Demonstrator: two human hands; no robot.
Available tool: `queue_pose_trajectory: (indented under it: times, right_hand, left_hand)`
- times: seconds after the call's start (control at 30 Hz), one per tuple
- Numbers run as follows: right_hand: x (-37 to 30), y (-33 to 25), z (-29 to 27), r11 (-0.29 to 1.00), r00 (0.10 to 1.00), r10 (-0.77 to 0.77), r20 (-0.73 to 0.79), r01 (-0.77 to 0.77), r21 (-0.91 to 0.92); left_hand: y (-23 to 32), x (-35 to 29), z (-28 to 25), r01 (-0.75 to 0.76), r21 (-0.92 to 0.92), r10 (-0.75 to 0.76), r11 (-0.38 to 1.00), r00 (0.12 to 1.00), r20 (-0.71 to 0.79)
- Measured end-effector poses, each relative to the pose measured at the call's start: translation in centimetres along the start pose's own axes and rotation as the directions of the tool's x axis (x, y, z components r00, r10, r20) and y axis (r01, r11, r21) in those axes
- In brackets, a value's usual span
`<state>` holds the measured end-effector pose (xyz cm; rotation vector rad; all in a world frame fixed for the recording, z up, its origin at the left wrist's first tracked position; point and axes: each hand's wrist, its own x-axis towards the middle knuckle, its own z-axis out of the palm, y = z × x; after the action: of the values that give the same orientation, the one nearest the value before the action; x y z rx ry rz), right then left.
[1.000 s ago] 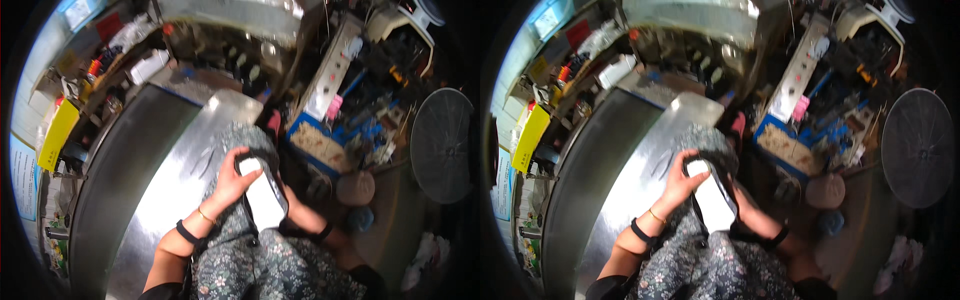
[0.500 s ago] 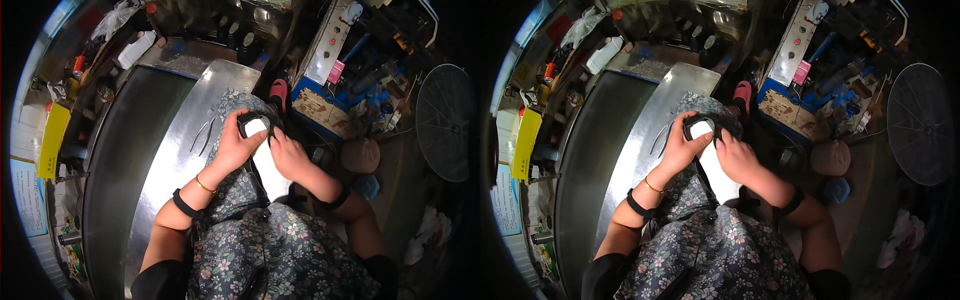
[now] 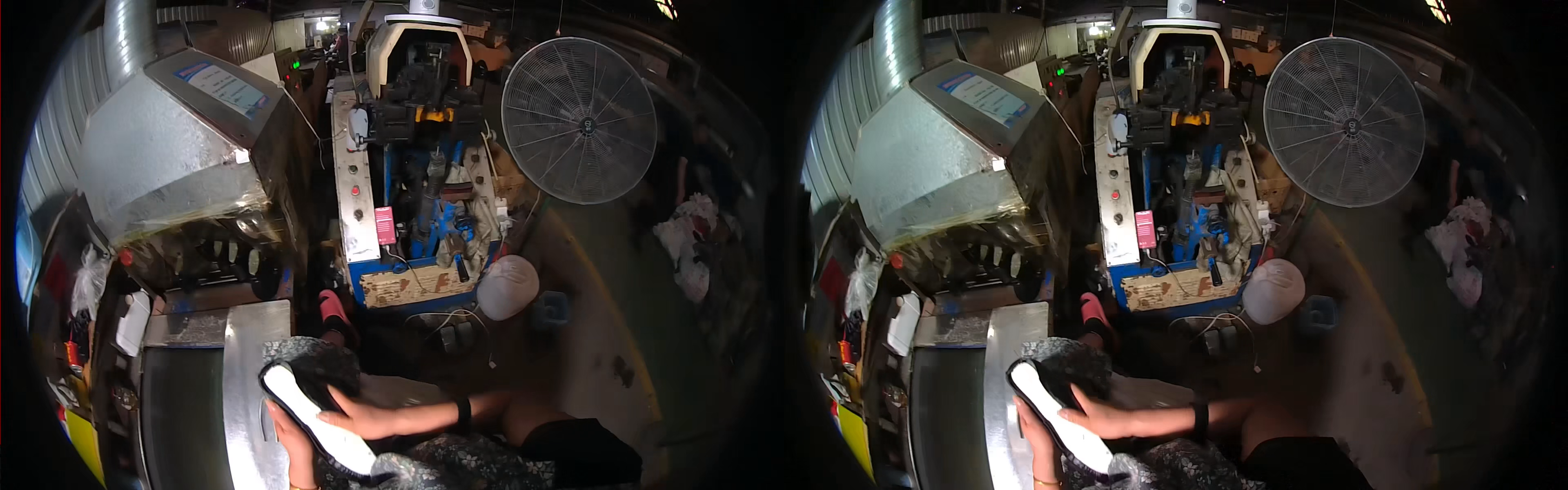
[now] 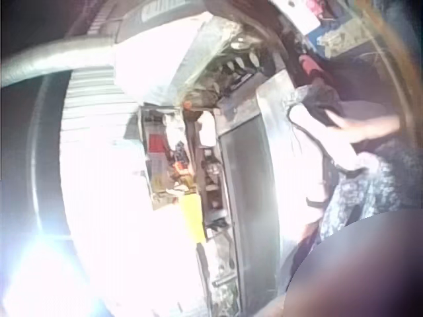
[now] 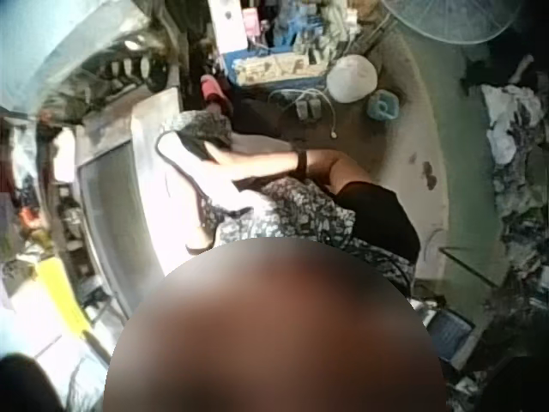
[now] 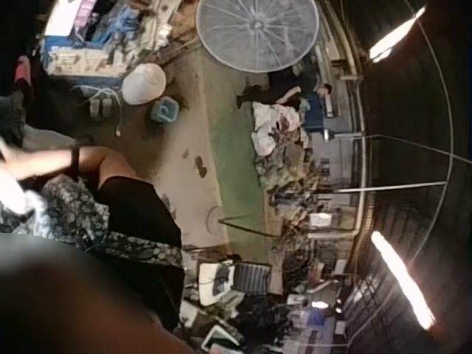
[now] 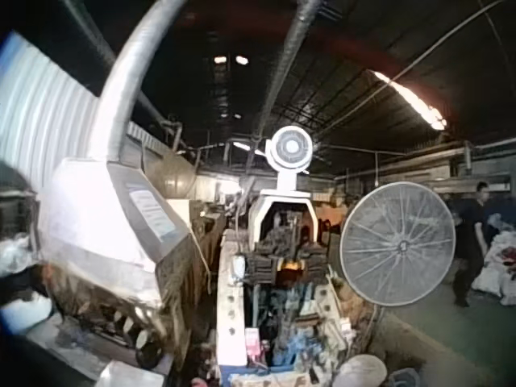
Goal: The person is seen manufacturing shoes in a workshop.
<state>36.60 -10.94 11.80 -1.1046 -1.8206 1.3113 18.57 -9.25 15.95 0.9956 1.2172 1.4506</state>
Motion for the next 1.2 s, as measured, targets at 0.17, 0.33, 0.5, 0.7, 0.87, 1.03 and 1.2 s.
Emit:
queue_pose_trajectory:
  times: [0.17,0.33,0.5,0.7,0.87,1.03,1.2]
  right_hand:
    - [-1.8,-1.9,4.6,0.995,0.995,0.096,-0.036,-0.095,0.014]
    - [-1.9,1.0,4.3,0.936,0.991,-0.055,-0.118,0.093,0.340]
    - [-1.7,3.3,5.4,0.995,0.973,-0.066,-0.220,0.082,0.063]
    - [-2.5,2.1,4.4,0.836,0.844,-0.535,-0.047,0.536,0.119]
    - [1.0,-0.4,-1.0,0.992,0.950,-0.111,0.290,0.089,0.089]
    - [8.4,-2.0,-2.7,0.740,0.954,-0.216,0.210,0.020,0.672]
    - [9.7,-2.1,-2.1,0.872,0.907,-0.347,0.240,0.217,0.439]
  left_hand:
    - [0.8,-2.5,-2.8,-0.039,0.923,-0.044,0.382,0.997,0.060]
    - [0.2,-5.4,-2.9,-0.168,0.523,-0.024,0.835,0.940,0.341]
    - [-3.2,-6.9,-1.7,-0.253,0.489,0.203,0.835,0.967,0.155]
    - [0.5,-1.7,-3.0,0.176,-0.367,-0.121,0.913,0.978,0.168]
    - [2.4,0.2,-1.0,0.186,-0.246,-0.155,0.951,0.978,0.141]
    - [2.6,-1.0,-0.6,-0.100,0.285,0.062,0.953,0.988,0.142]
    - [1.9,-0.8,-1.0,-0.233,0.335,0.156,0.913,0.958,0.241]
